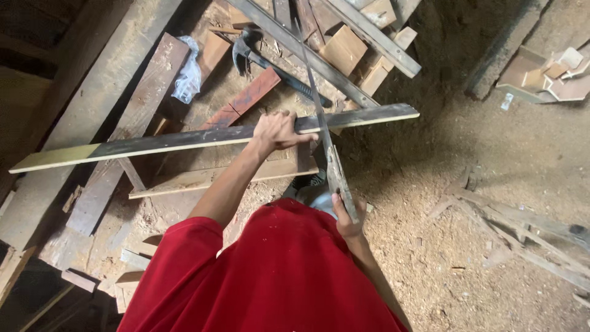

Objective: The person uses a hammer to drive nails into a long wooden plank, then uses a hand saw to cut the plank. The person repositions the plank and continues sawing through it.

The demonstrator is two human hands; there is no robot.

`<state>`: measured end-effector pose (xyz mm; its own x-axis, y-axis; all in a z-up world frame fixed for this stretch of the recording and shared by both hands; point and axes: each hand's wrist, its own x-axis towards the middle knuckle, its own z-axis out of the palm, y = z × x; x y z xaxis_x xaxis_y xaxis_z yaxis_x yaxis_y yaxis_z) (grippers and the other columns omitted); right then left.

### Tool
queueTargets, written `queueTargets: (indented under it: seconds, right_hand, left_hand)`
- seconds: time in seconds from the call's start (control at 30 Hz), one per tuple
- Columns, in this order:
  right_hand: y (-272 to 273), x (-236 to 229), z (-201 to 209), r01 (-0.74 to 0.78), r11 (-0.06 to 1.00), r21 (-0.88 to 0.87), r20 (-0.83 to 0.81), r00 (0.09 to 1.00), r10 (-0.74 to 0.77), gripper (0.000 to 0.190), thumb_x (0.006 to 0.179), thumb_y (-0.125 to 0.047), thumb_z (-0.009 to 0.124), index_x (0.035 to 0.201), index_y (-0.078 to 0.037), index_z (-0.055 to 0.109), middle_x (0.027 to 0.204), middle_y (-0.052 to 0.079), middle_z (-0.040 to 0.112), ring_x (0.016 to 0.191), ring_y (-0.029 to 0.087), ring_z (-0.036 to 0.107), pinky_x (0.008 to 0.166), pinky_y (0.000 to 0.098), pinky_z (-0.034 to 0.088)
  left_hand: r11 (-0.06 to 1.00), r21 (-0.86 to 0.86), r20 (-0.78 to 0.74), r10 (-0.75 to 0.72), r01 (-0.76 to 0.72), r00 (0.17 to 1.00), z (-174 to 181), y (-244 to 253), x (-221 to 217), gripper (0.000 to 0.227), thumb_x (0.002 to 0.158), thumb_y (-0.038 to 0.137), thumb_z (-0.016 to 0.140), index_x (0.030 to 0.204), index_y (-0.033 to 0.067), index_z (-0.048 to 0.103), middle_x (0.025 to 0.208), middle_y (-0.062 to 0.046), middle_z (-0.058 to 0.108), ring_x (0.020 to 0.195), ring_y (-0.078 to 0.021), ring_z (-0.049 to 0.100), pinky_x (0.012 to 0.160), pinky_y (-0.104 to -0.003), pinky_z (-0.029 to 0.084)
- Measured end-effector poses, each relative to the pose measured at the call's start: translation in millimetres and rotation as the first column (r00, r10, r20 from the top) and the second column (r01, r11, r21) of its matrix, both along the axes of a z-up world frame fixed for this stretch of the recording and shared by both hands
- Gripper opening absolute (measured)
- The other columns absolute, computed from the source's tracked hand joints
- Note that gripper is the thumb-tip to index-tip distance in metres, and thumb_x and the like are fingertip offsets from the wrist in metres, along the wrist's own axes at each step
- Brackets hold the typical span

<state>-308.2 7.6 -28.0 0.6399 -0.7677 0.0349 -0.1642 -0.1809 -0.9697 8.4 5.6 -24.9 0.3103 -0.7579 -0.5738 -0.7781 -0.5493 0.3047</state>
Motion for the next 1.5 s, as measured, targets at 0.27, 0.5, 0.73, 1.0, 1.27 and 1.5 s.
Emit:
queueTargets:
  seconds: [0.27,0.5,0.73,1.0,1.27,1.5]
  right_hand:
    - [-3,9,-36,0.033,0.747,-0.664,0.205,0.969,0.140,0.021,0.107,-0.012,0.055,0.091,-0.004,0.065,0.058,-0.002,0.048,0.042,0.010,0.040,0.037,0.0276,0.027]
    - [12,-21,-10,0.005,0.997,-0.082,0.105,0.994,0.004,0.026,0.101,-0.013,0.057,0.074,-0.008,0.057,0.054,-0.002,0.050,0.040,0.012,0.048,0.039,0.0317,0.035]
    - [16,-20,-33,0.011,0.999,0.031,0.155,0.988,-0.016,0.034,0.100,-0.014,0.056,0.067,-0.012,0.049,0.048,-0.003,0.040,0.036,0.010,0.038,0.034,0.0295,0.029]
    - [1,4,-45,0.044,0.837,-0.546,0.221,0.971,0.093,0.027,0.110,-0.010,0.054,0.085,-0.003,0.062,0.056,-0.001,0.051,0.042,0.008,0.045,0.036,0.0260,0.034]
    - [5,10,-55,0.024,1.000,-0.005,0.103,0.994,-0.024,0.039,0.106,-0.018,0.056,0.067,-0.012,0.055,0.049,-0.004,0.047,0.038,0.009,0.045,0.035,0.0300,0.031]
    - [29,-32,-23,0.004,0.998,0.070,0.051,0.999,-0.007,0.025,0.098,-0.013,0.061,0.073,-0.009,0.063,0.051,-0.003,0.052,0.039,0.008,0.047,0.036,0.0309,0.033]
  left_hand:
    - [1.000,-0.021,0.037,-0.011,0.012,0.999,-11,3,-2,0.081,0.101,0.069,0.022,0.119,0.0027,0.065,0.114,-0.023,0.069,0.098,-0.0367,0.072,0.079,-0.051,0.056]
    - [0.998,-0.047,0.020,0.030,-0.029,0.999,-5,2,-9,0.073,0.105,0.063,0.025,0.117,0.0043,0.066,0.115,-0.024,0.069,0.101,-0.0389,0.071,0.083,-0.051,0.056]
    - [0.999,-0.006,0.034,0.033,-0.032,0.999,1,-3,-7,0.070,0.105,0.060,0.024,0.119,0.0033,0.062,0.110,-0.024,0.069,0.093,-0.0368,0.072,0.078,-0.052,0.055]
    - [0.999,0.011,0.033,0.040,-0.041,0.999,5,-2,-8,0.068,0.106,0.059,0.024,0.115,0.0048,0.064,0.109,-0.023,0.070,0.093,-0.0355,0.071,0.077,-0.051,0.056]
    - [0.998,-0.004,0.031,0.063,-0.063,0.998,2,-2,-8,0.063,0.107,0.055,0.029,0.109,0.0056,0.068,0.108,-0.020,0.072,0.096,-0.0363,0.072,0.081,-0.051,0.056]
    - [0.994,-0.083,0.063,0.070,-0.065,0.996,-5,3,-8,0.058,0.106,0.053,0.030,0.109,0.0083,0.068,0.108,-0.021,0.071,0.096,-0.0374,0.071,0.081,-0.053,0.054]
